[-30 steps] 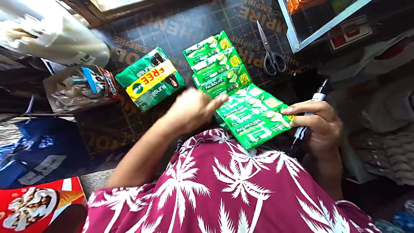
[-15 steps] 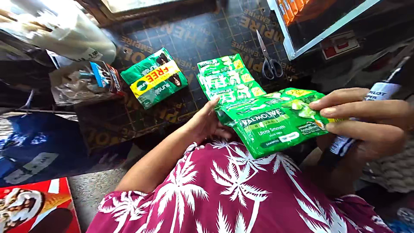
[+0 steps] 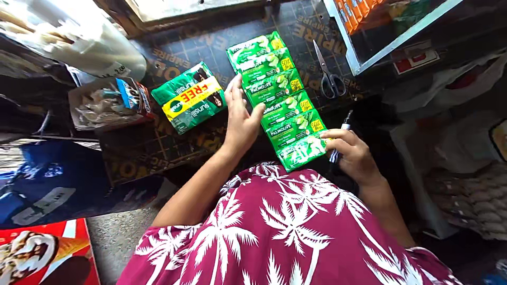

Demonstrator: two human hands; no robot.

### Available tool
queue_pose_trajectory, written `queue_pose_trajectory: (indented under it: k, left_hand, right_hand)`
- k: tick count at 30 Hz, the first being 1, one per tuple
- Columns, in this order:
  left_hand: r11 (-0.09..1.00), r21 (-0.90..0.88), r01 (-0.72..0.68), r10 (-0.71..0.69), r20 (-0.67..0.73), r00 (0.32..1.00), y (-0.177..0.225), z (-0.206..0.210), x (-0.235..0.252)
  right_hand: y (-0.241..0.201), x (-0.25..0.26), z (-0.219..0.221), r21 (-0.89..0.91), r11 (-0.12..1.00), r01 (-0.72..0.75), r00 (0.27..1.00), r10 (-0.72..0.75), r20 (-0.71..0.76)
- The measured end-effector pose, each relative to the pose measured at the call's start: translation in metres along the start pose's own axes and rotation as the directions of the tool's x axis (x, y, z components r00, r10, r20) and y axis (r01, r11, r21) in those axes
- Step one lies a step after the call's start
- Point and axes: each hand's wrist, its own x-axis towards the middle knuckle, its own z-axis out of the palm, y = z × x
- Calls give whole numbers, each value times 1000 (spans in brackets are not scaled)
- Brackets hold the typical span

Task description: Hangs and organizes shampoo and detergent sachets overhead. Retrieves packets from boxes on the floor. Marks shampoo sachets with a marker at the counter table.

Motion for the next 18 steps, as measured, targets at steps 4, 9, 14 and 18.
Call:
queue_pose_trajectory:
  k: [4,9,14,18]
  left_hand:
    - [786,480,-390,340,192,921,-16,11,4]
    - [605,700,-380,205,324,924,-26,19,27]
    - [536,742,-403,153,384,910,-32,17,51]
    - [517,739,-432,131,431,893,-36,21,74]
  right_hand:
    - [2,-7,4,-68,997,-33,998,36,53]
    - [0,-2,-22,-42,988,-152,964,157,213]
    - [2,49,-28,124,992,-37,993,50,-109]
    - [12,129,17,546,837,29,910,204,-362]
